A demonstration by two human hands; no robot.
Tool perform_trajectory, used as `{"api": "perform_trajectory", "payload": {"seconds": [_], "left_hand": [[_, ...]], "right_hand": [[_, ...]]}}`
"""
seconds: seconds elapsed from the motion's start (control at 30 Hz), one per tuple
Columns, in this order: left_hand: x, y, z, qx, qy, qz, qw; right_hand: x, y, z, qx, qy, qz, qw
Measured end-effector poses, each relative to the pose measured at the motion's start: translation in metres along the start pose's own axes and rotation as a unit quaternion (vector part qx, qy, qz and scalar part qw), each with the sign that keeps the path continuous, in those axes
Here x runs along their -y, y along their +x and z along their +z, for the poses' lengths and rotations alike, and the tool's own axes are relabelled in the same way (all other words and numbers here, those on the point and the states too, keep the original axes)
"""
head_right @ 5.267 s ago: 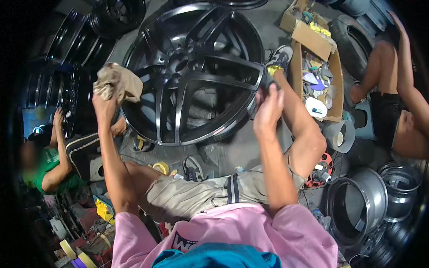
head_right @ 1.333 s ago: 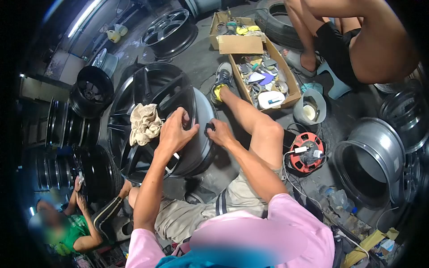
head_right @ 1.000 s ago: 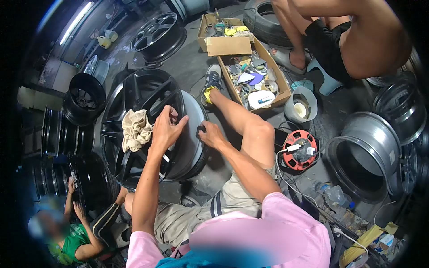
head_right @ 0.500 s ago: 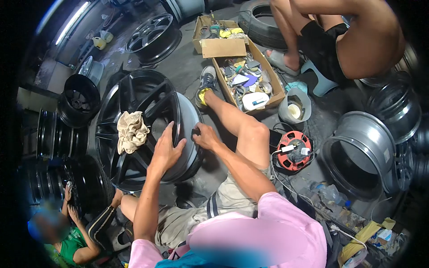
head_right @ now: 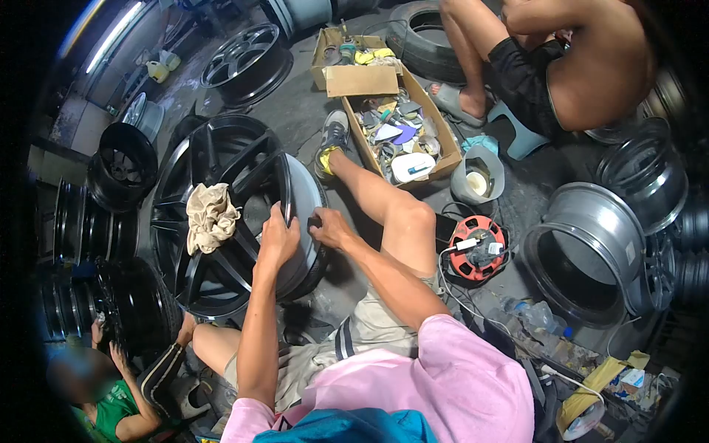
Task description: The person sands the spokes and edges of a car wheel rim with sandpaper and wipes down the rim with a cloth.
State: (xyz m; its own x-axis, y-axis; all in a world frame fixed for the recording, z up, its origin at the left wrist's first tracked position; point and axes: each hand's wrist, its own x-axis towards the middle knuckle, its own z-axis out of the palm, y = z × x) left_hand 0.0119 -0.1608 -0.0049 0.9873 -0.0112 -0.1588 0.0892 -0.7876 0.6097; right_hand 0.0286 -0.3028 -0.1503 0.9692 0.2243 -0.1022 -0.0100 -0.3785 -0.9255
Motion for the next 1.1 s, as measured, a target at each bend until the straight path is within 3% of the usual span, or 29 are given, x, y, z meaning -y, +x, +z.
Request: {"api": "perform_trajectory", "payload": {"seconds": [0.2,0.27,0.47,0.6,0.7,0.77,0.83,0.9,0.97,1.1], "left_hand": [[-0.012,-0.022,0.000,-0.046,0.116,0.002,0.992],[-0.006,-0.025,0.004,-0.079,0.161,0.040,0.983],[-0.001,-0.030,0.004,-0.089,0.160,0.057,0.982],[0.006,-0.030,0.004,-0.088,0.166,0.072,0.980],[-0.002,-0.037,-0.003,-0.059,0.151,0.047,0.986],[-0.010,-0.043,-0.001,-0.106,0.112,0.071,0.985],[-0.025,-0.050,-0.004,-0.071,0.073,0.022,0.995],[-0.023,-0.052,0.004,-0.107,0.083,0.064,0.989],[-0.027,-0.049,0.005,-0.084,0.068,0.043,0.993],[-0.024,-0.029,0.003,-0.118,-0.007,0.096,0.988]], "right_hand": [[-0.005,0.000,0.000,0.020,-0.030,-0.015,0.999],[-0.003,-0.001,-0.002,0.037,-0.033,-0.012,0.999],[0.006,-0.013,-0.016,0.072,-0.074,-0.005,0.995],[-0.007,-0.011,-0.012,0.034,-0.070,-0.014,0.997],[0.004,-0.014,-0.018,0.021,-0.051,-0.015,0.998],[0.004,-0.012,-0.017,0.044,-0.059,0.011,0.997],[0.002,-0.012,-0.015,0.027,-0.067,-0.014,0.997],[-0.002,-0.010,-0.013,0.027,-0.028,0.000,0.999],[-0.008,-0.008,-0.010,-0.009,-0.068,-0.061,0.996],[-0.006,-0.009,-0.014,0.005,-0.054,-0.098,0.994]]}}
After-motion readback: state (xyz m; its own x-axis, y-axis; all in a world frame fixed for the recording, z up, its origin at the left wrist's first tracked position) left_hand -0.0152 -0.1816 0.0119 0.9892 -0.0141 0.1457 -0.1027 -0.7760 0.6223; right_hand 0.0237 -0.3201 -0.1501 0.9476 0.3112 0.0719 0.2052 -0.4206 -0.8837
